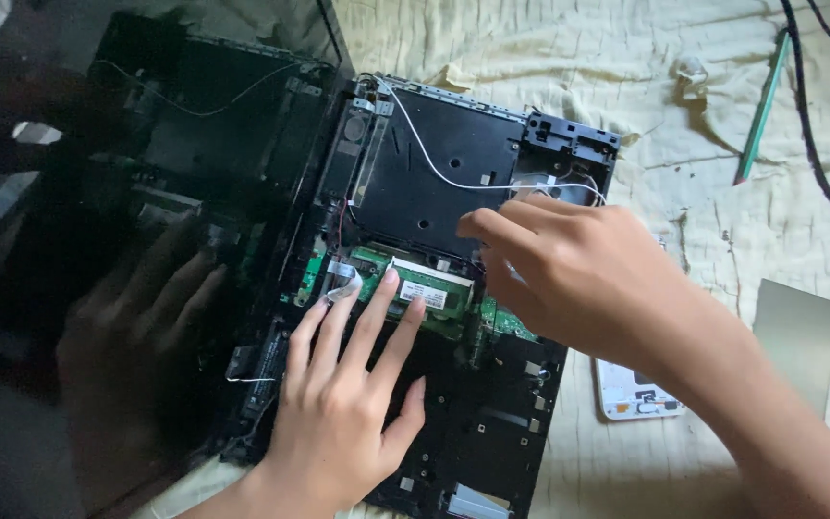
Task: Positioning and installing internal components like RAM and connecting cables inside a laptop.
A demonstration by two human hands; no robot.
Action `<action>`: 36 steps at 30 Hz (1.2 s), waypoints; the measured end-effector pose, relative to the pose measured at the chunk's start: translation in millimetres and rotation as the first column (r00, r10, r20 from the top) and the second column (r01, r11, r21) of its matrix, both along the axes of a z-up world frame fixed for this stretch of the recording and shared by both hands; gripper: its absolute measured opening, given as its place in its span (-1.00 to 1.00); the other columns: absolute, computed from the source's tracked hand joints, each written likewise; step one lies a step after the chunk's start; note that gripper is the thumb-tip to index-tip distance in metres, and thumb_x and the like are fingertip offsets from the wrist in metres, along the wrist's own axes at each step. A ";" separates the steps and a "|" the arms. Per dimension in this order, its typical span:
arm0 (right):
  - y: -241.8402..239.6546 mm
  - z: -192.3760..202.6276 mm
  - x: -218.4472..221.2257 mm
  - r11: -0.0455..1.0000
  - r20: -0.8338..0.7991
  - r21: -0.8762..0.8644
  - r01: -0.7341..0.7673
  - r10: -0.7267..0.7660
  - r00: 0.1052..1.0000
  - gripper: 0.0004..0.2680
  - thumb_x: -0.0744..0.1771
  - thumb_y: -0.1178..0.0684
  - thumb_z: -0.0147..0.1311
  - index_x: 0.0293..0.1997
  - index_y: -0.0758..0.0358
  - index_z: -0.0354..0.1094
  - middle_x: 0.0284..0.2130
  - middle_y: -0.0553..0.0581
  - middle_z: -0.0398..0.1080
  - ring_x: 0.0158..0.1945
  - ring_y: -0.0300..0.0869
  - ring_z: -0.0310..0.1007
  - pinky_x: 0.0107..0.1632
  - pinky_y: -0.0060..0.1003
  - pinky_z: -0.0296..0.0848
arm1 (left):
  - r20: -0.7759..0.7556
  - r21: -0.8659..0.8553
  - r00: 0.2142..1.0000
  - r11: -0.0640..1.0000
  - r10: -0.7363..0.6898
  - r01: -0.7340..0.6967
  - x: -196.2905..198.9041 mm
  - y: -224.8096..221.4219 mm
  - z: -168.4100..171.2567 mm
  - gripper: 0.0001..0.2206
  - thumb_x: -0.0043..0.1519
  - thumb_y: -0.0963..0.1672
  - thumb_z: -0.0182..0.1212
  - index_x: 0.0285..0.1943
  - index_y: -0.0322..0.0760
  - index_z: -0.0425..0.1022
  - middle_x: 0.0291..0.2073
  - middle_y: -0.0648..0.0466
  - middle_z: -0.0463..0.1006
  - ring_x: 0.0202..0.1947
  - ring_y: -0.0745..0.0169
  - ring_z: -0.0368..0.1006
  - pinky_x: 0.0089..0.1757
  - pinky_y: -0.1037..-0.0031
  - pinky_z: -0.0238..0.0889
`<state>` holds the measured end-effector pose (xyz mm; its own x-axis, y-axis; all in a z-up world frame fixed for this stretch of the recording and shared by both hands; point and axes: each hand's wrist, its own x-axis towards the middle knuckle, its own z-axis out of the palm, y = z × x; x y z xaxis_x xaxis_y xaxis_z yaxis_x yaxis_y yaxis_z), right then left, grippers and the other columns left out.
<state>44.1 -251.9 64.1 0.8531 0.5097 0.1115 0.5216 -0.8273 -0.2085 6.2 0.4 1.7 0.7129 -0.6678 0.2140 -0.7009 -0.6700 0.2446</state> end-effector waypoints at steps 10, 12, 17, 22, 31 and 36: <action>-5.5 -7.0 -2.8 0.998 -0.061 0.029 0.053 -0.052 0.997 -0.90 0.40 0.13 -0.01 0.00 0.24 0.31 -0.43 0.12 0.57 -0.57 -0.14 0.55 -0.75 -0.23 0.43 | 0.000 -0.009 1.000 1.000 0.003 -0.003 -1.3 0.0 0.4 -0.33 0.26 0.04 0.11 0.59 -0.10 0.07 0.51 -0.09 0.21 0.34 -0.23 0.28 0.27 -0.04 0.06; -6.2 -9.5 -3.9 0.998 0.030 0.045 0.042 -0.044 0.999 -0.87 0.45 0.09 0.04 -0.27 0.18 0.39 -0.69 -0.05 0.37 -0.73 -0.28 0.32 -0.72 -0.37 0.30 | 0.002 -0.006 1.000 1.000 0.011 -0.011 -0.8 -1.2 -0.1 -0.36 0.26 0.05 0.09 0.56 -0.11 0.15 0.49 -0.08 0.23 0.34 -0.21 0.27 0.28 -0.05 0.04; -5.4 -11.1 -1.1 0.994 -0.054 0.069 0.089 -0.086 0.995 -0.86 0.44 0.07 -0.04 0.02 0.25 0.40 -0.63 0.02 0.52 -0.80 -0.32 0.37 -0.83 -0.40 0.20 | -0.027 -0.024 0.999 1.000 0.018 -0.018 -1.5 -0.1 1.9 -0.35 0.26 0.03 0.14 0.56 -0.12 0.15 0.50 -0.10 0.21 0.35 -0.24 0.26 0.28 -0.07 0.04; -2.6 -2.8 -2.0 0.994 -0.104 0.074 0.077 -0.069 0.992 -0.74 0.39 0.13 0.00 0.24 0.33 0.21 -0.08 0.30 0.52 -0.39 -0.08 0.60 -0.62 -0.28 0.60 | -0.021 -0.039 1.000 0.999 0.003 -0.004 -3.4 0.0 0.0 -0.35 0.26 0.02 0.17 0.56 -0.12 0.14 0.51 -0.11 0.18 0.36 -0.26 0.27 0.29 -0.09 0.05; -6.4 -10.4 -2.8 0.993 -0.085 0.062 0.098 -0.093 0.992 -0.89 0.45 0.05 -0.07 -0.05 0.14 0.40 -0.76 -0.07 0.40 -0.82 -0.33 0.29 -0.78 -0.40 0.15 | -0.003 -0.023 1.000 1.000 0.007 -0.008 -2.8 0.1 -1.0 -0.34 0.28 0.04 0.13 0.58 -0.11 0.10 0.50 -0.10 0.21 0.36 -0.25 0.28 0.30 -0.07 0.05; -2.5 -1.3 -2.2 0.997 -0.077 0.078 0.007 -0.001 0.997 -0.80 0.40 0.14 -0.01 0.16 0.29 0.29 -0.18 0.23 0.58 -0.27 -0.02 0.65 -0.61 -0.22 0.60 | 0.012 -0.022 1.000 1.000 0.003 -0.003 -2.6 0.2 -0.8 -0.32 0.27 0.03 0.14 0.59 -0.13 0.07 0.52 -0.11 0.18 0.38 -0.27 0.25 0.30 -0.08 0.05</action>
